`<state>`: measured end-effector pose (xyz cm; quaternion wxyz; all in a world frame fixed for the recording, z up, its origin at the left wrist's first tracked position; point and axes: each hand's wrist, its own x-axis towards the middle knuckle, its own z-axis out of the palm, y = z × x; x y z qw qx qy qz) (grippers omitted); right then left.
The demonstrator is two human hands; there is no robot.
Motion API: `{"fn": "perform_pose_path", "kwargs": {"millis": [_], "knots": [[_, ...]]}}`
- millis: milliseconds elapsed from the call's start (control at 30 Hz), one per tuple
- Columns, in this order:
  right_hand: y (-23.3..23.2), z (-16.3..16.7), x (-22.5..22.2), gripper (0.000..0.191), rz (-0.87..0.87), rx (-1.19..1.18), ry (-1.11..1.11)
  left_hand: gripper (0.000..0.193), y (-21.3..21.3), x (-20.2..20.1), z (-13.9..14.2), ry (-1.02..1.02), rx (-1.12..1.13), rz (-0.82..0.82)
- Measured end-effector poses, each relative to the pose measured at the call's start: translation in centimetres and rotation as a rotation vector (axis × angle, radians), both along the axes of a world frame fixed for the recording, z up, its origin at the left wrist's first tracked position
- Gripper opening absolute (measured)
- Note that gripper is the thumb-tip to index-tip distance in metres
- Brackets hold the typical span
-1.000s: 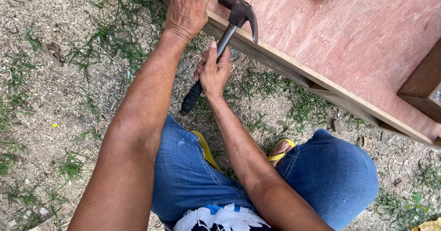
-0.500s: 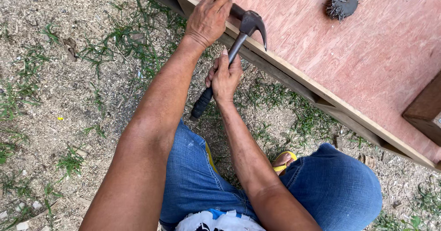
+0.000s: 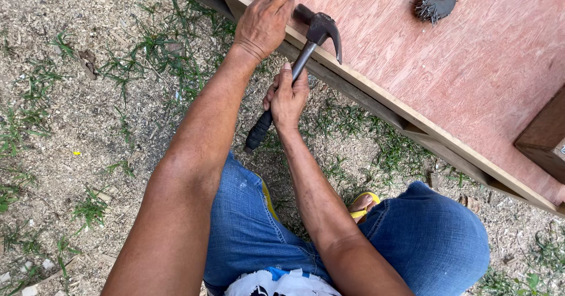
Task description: The person sits on the ground beside a wooden furniture frame and hammers nails into its edge, taking nails from a round magnetic nail holder and from a compartment box of nails, and repositions along the frame to drive nails into different spots.
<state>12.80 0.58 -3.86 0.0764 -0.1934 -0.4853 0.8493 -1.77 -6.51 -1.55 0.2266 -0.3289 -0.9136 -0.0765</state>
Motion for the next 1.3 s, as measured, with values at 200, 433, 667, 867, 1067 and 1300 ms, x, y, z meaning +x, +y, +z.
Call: {"fn": "perform_pose_path", "kwargs": {"millis": [200, 433, 667, 867, 1067, 1300], "knots": [[0.3, -0.2, -0.8, 0.026, 0.016, -0.04, 0.004, 0.037, -2.3, 0.4, 1.6, 0.118, 0.01, -0.131], [2.0, -0.1, -2.9, 0.024, 0.094, 0.038, 0.013, 0.012, -2.6, 0.4, 1.9, 0.156, 0.089, -0.16], [3.0, 0.1, -3.4, 0.025, 0.131, 0.072, 0.013, 0.054, -3.3, -1.1, 0.4, -0.016, 0.432, 0.235], [4.1, 0.3, -3.8, 0.024, 0.172, 0.138, 0.025, 0.039, -2.5, -2.4, 0.2, -0.496, 0.709, -0.106], [4.8, 0.4, -4.2, 0.024, 0.183, 0.182, 0.004, 0.035, -2.2, -2.6, 0.6, -0.407, 0.657, -0.052], [4.8, 0.2, -4.6, 0.023, 0.18, 0.175, 0.001, 0.023, -2.5, -2.8, 0.6, -0.432, 0.639, -0.046]]}}
